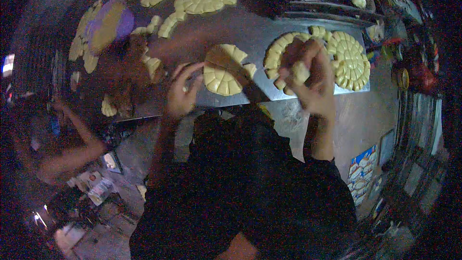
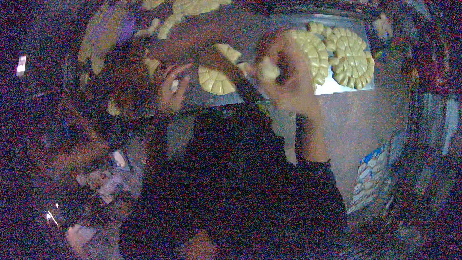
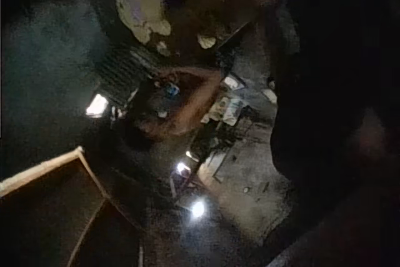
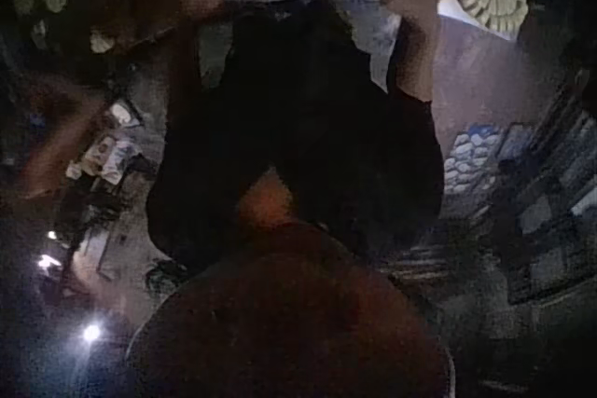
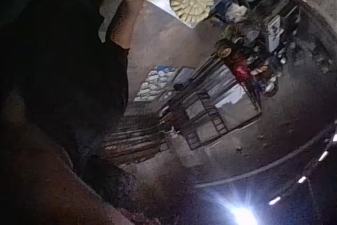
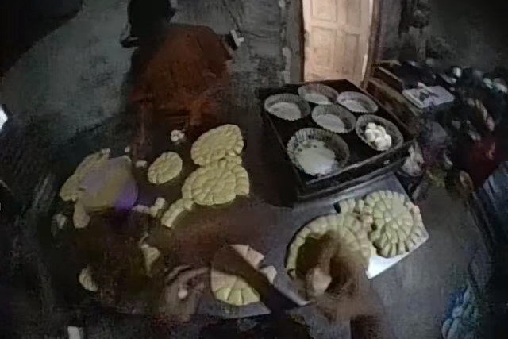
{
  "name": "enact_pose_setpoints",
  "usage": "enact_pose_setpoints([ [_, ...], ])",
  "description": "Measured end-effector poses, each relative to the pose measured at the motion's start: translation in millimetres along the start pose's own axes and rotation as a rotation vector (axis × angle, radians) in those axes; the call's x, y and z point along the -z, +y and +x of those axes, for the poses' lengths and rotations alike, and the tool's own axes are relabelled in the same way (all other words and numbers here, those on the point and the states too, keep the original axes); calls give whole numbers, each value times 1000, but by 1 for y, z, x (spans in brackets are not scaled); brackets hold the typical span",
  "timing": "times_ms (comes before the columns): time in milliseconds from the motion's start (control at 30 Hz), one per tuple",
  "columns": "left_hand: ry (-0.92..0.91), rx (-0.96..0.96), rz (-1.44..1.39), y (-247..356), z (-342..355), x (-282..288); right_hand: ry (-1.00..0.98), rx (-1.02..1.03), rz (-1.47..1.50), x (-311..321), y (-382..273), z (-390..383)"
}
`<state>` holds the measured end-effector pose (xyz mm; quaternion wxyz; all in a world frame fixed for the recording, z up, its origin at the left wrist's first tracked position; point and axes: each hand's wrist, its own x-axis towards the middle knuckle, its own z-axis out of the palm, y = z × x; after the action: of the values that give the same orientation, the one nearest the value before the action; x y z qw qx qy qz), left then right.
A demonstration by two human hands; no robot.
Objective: The person rolls small balls of dough by hand, places them into paper liners on a baking tray, and arranges larger segmented dough circles on another tray.
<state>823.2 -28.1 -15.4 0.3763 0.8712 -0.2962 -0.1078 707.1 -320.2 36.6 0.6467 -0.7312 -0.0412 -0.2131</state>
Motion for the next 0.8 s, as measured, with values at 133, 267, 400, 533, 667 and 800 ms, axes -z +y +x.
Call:
enact_pose_setpoints([
  [133,-157,-46,-979,40,-16,-51,-457,76,36,-45,-49,5],
  [267,105,8,-1422,78,-29,-22,-329,367,-271,-79,-49,40],
  [400,609,98,-1369,76,-22,12,-246,110,-146,-145,-41,45],
  [533,807,117,-922,50,-36,48,-219,-94,83,-205,-23,52],
  [667,1120,-48,-754,-18,-38,45,-134,-328,457,-264,-40,68],
  [800,1107,-721,24,-106,-44,69,-351,-470,581,-321,-28,74],
])
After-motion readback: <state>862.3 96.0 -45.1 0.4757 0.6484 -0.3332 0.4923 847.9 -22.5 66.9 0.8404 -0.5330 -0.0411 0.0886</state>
